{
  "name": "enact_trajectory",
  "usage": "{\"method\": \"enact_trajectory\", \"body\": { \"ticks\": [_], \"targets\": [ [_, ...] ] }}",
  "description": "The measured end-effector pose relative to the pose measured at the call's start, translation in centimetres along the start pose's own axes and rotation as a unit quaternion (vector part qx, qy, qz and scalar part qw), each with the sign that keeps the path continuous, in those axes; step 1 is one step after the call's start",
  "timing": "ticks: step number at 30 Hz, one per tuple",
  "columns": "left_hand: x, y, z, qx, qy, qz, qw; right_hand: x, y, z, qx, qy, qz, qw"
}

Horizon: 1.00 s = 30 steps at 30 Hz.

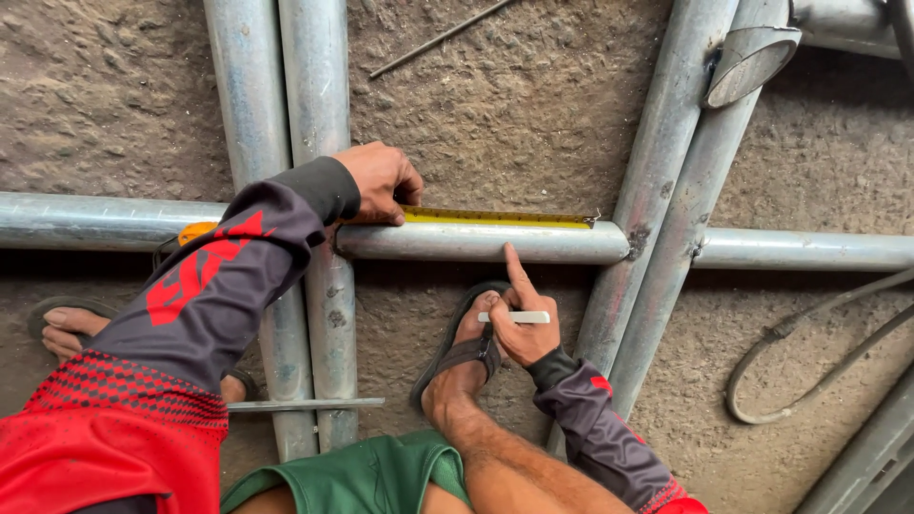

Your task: Measuring and marking metal pipes using a tape measure and a white marker for layout and assembly.

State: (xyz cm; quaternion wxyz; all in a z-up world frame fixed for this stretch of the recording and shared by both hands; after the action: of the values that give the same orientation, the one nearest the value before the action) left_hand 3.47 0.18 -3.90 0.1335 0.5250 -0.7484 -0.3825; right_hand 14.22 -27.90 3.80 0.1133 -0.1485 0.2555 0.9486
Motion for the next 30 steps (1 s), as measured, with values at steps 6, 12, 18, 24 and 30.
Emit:
{"method": "enact_trajectory", "body": {
  "ticks": [6, 12, 18, 24, 30],
  "targets": [
    [-0.2, 0.2, -0.4, 0.005, -0.006, 0.001, 1.000, 0.4, -0.3, 0.8, -0.013, -0.006, -0.001, 1.000],
    [-0.2, 0.2, -0.5, -0.002, 0.002, 0.007, 1.000, 1.1, -0.9, 3.1, -0.019, -0.019, 0.015, 1.000],
    [-0.5, 1.0, -1.2, -0.006, 0.011, 0.007, 1.000, 2.6, -2.1, 5.8, -0.035, 0.042, 0.096, 0.994],
    [-0.2, 0.2, -0.5, 0.002, 0.001, 0.004, 1.000, 2.2, -2.3, 4.9, -0.032, 0.047, 0.092, 0.994],
    [0.0, -0.2, -0.2, 0.005, -0.005, 0.001, 1.000, 2.9, -2.4, 6.0, -0.020, 0.037, 0.107, 0.993]
  ]
}}
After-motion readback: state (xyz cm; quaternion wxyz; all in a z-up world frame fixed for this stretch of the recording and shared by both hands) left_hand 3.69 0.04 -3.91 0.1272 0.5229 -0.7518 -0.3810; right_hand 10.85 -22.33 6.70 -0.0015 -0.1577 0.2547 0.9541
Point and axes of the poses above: each hand's wrist, its own y-axis away from the middle knuckle, its own x-axis out of the palm, z = x × y, the point moved 5 cm from there along -y, towards the middle knuckle, and after that the axes turned 8 degrees about z, right-handed, at the moved point
